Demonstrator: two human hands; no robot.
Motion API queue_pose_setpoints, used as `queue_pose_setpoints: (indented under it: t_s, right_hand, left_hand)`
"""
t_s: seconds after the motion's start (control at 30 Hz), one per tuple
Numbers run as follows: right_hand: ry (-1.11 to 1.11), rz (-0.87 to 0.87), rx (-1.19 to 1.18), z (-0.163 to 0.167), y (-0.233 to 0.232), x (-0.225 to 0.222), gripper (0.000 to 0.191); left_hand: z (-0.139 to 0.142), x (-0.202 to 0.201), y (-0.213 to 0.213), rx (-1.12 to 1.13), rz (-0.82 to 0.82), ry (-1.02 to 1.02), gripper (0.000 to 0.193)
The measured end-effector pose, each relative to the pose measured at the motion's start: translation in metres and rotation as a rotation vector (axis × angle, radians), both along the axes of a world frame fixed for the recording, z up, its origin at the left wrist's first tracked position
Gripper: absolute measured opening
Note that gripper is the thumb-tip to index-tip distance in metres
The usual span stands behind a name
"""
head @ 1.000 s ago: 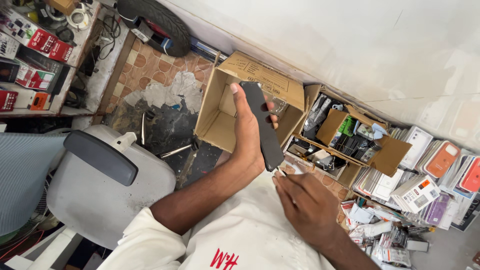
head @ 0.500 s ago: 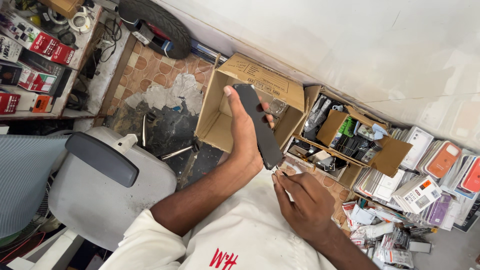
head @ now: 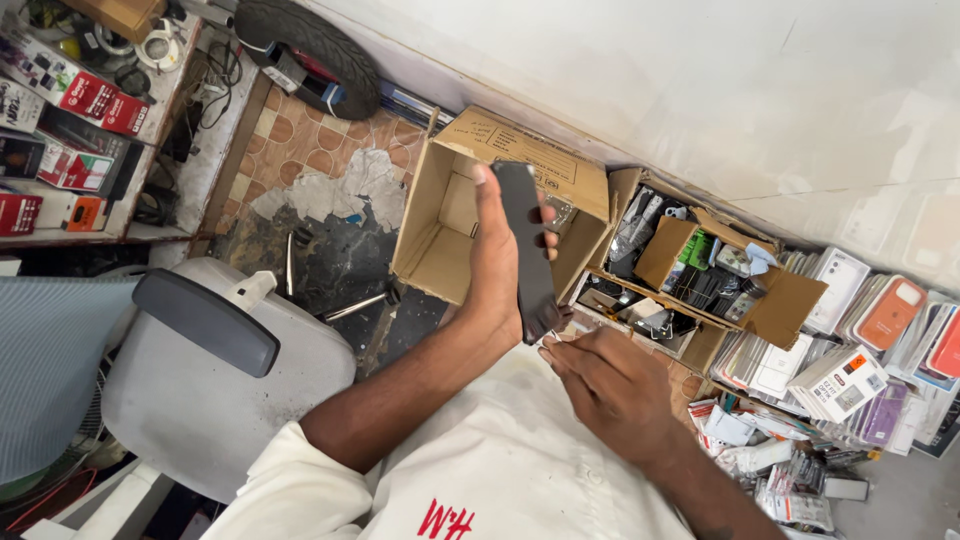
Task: The person holds a disassembled smartphone and works on its internal components, pressing and adjusting parts inside the frame. They then handle the phone's back cover, peel at its edge, and finally carry the phone across the shop and set it down on a red stool.
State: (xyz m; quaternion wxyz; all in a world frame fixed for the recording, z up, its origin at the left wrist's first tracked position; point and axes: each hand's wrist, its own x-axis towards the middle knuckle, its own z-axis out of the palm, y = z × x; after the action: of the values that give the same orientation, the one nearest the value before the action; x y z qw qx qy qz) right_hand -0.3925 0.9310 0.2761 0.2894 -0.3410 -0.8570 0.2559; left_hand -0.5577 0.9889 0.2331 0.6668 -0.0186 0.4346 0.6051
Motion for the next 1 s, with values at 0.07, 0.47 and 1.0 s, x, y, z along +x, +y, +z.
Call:
queue_pose_setpoints:
  t_s: [0.07, 0.47, 1.0]
  right_hand:
    - [-0.043, -0.092, 0.062, 0.001, -0.011, -0.006, 0.023]
    - [-0.037, -0.251, 0.171, 0.007, -0.019, -0.020, 0.019]
    - [0.012, -0.280, 0.194, -0.007, -0.015, -0.022, 0.018]
  left_hand:
    - [0.001, -0.001, 0.001, -0.057, 0.092, -0.026, 0.071]
    - [0.007, -0.002, -0.002, -0.123, 0.310, -0.076, 0.073]
    - [0.003, -0.003, -0.001, -0.110, 0.367, -0.033, 0.072]
